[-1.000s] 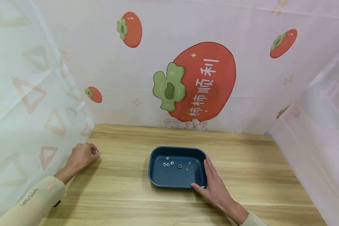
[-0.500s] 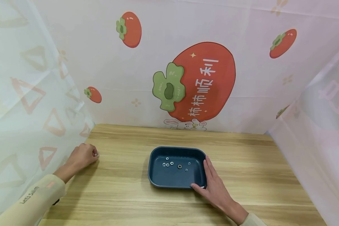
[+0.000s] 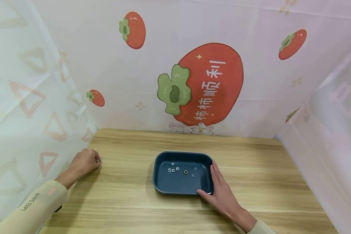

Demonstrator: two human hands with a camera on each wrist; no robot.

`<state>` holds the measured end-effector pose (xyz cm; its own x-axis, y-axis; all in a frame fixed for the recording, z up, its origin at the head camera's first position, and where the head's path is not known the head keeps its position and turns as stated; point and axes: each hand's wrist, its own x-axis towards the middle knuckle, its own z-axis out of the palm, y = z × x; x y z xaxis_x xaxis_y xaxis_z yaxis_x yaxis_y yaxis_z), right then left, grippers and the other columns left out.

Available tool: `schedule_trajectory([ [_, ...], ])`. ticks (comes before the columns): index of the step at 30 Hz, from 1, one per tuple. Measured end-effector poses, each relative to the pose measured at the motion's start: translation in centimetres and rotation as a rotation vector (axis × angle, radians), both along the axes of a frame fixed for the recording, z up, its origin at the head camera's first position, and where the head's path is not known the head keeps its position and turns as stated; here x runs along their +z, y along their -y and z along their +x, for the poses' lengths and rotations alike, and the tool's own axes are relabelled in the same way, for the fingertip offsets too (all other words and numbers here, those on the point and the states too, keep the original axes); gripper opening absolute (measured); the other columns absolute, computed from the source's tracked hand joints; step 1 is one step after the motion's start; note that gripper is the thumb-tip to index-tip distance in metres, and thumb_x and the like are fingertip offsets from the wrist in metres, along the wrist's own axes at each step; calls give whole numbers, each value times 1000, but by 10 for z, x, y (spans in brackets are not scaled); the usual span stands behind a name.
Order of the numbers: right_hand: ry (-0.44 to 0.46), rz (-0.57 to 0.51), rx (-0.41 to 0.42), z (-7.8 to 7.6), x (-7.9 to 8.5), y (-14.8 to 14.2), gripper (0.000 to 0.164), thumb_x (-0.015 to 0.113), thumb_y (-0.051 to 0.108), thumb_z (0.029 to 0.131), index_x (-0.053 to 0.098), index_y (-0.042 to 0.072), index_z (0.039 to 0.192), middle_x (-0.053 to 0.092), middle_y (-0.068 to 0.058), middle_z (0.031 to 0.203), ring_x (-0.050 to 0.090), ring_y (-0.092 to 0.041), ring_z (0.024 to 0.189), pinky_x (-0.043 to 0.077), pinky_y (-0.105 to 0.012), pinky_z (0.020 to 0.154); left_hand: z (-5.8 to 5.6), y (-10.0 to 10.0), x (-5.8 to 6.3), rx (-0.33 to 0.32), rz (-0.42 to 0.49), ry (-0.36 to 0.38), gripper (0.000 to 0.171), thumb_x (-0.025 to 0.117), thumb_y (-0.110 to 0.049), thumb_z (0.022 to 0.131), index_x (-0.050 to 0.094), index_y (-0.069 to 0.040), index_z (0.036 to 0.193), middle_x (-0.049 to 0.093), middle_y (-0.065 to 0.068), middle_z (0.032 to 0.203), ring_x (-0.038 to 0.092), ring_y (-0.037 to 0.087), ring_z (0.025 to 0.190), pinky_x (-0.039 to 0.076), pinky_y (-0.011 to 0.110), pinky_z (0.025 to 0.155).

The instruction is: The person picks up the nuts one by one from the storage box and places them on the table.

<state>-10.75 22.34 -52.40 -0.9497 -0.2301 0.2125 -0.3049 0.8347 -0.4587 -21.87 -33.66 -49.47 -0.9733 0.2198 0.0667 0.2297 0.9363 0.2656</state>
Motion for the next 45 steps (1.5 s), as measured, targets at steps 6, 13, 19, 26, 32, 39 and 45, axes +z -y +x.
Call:
schedule_trajectory([
  [6, -2, -5, 3, 0, 0, 0, 109, 77, 56, 92, 23, -4, 165, 16, -19, 175, 35, -41, 155, 43, -63, 113, 0, 2, 0, -15, 1, 2, 6, 79, -7, 80, 74, -5, 78, 71, 5, 75, 65, 24, 67, 55, 50, 63],
  [13, 10, -5, -1, 0, 0, -1, 109, 76, 57, 92, 22, -3, 166, 13, -15, 177, 34, -42, 155, 43, -64, 113, -1, 1, 1, -15, 5, 21, 5, 80, -7, 80, 76, -4, 81, 74, 7, 78, 70, 29, 72, 58, 53, 67],
  [19, 14, 2, -7, 1, 0, -1, 109, 76, 57, 92, 22, -3, 166, 13, -16, 177, 33, -42, 156, 42, -63, 114, -2, 0, 4, -12, -9, 40, 7, 80, -8, 80, 75, -3, 79, 72, 7, 77, 67, 26, 69, 56, 50, 64],
  [26, -3, -2, 4, 0, 1, 0, 109, 75, 59, 92, 23, -4, 165, 15, -18, 176, 34, -40, 155, 42, -61, 115, -1, 0, 17, 18, 28, 50, 37, 73, -5, 76, 43, -15, 59, 33, -8, 58, 28, 11, 55, 26, 31, 49],
  [32, -3, -2, 2, 0, 1, 0, 109, 76, 58, 92, 24, -4, 165, 16, -19, 175, 35, -41, 155, 43, -62, 114, -5, 0, 24, 9, 24, 31, 40, 73, -7, 83, 42, -19, 62, 36, -7, 61, 28, 12, 58, 24, 31, 54],
  [39, 10, 6, 0, 0, 2, -1, 109, 75, 58, 93, 23, -4, 165, 15, -19, 176, 34, -41, 155, 43, -62, 114, -7, -20, 38, -37, -4, -6, 23, 89, -15, 83, 78, 3, 92, 74, 10, 82, 69, 26, 72, 58, 48, 65],
  [45, 19, 13, -10, 2, 1, 1, 109, 76, 57, 92, 22, -3, 166, 15, -19, 176, 34, -41, 155, 42, -62, 114, -9, -53, 53, -106, 21, -74, 24, 87, -13, 84, 80, 4, 100, 78, 16, 90, 74, 31, 80, 61, 53, 75],
])
